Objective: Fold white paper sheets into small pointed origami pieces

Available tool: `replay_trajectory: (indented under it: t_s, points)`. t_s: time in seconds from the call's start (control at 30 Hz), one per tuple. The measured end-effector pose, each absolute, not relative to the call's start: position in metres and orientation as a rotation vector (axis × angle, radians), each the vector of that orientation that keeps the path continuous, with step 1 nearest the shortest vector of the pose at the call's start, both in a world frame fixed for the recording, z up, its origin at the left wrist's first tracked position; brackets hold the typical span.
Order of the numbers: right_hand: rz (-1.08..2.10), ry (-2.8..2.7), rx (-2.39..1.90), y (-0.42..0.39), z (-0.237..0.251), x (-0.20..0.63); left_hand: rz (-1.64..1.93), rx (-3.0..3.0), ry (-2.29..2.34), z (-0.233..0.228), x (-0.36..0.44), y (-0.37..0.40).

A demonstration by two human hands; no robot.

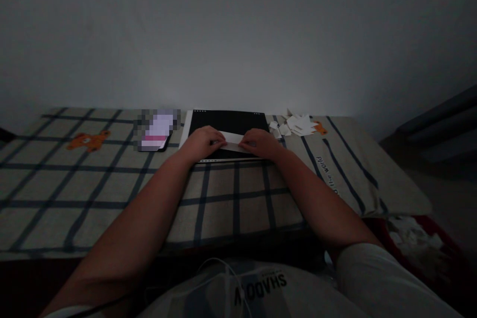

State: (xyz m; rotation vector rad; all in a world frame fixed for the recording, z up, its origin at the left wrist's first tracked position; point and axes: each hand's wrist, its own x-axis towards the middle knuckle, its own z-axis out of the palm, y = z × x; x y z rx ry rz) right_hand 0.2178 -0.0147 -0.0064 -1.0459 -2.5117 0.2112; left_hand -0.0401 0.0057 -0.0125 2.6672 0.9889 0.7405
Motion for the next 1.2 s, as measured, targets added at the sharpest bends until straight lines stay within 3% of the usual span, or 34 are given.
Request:
replay_trajectory:
  t_s: [1.2]
  points:
    - [0.312,-2.390,-1.182,-0.0087,-0.0121,0.2221,0.653,2.610,1.227,-0.0056,-0.0405,0.0016]
